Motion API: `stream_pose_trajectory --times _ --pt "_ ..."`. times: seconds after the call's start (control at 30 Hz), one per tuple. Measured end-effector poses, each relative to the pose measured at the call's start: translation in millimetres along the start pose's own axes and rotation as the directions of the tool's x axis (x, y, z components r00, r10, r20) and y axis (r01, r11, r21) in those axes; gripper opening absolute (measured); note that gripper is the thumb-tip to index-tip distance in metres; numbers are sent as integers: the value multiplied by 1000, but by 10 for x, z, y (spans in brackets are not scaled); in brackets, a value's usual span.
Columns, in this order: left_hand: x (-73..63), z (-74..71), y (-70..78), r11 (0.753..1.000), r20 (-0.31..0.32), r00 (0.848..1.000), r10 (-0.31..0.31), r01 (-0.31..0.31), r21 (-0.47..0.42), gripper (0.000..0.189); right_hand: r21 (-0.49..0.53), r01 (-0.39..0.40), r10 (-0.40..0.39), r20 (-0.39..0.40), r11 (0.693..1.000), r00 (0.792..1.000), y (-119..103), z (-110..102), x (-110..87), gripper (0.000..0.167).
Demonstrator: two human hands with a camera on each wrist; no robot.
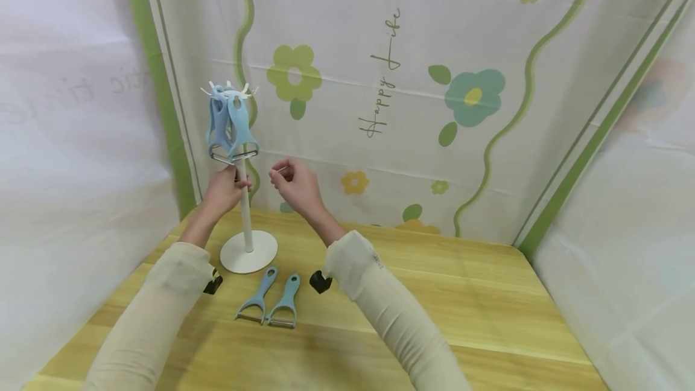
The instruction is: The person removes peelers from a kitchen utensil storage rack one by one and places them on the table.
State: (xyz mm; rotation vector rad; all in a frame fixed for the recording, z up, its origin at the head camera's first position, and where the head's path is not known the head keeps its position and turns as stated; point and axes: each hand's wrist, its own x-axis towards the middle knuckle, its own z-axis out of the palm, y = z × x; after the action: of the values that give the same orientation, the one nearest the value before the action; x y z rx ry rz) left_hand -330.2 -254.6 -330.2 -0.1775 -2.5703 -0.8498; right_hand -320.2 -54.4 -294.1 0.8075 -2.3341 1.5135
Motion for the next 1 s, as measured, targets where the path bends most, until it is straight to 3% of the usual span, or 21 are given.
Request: stream_pose_trajectory --times 0.33,0.53,0.77,1.0 --pt "8 -9 13 1000 -49 998 27 -27 1 8 -15 82 -84 -92 996 992 -224 8 363 19" --pt "7 -21 21 999 -42 999 29 -30 -23 8 -2 122 -122 -21 993 992 -390 18 509 30" --pt "25 -6 14 999 -49 998 51 -52 -13 5 46 46 -49 70 998 996 -487 45 622 37" --pt "31 -24 8 998 -23 999 31 -32 -51 4 132 -40 22 135 991 991 -544 81 659 23"
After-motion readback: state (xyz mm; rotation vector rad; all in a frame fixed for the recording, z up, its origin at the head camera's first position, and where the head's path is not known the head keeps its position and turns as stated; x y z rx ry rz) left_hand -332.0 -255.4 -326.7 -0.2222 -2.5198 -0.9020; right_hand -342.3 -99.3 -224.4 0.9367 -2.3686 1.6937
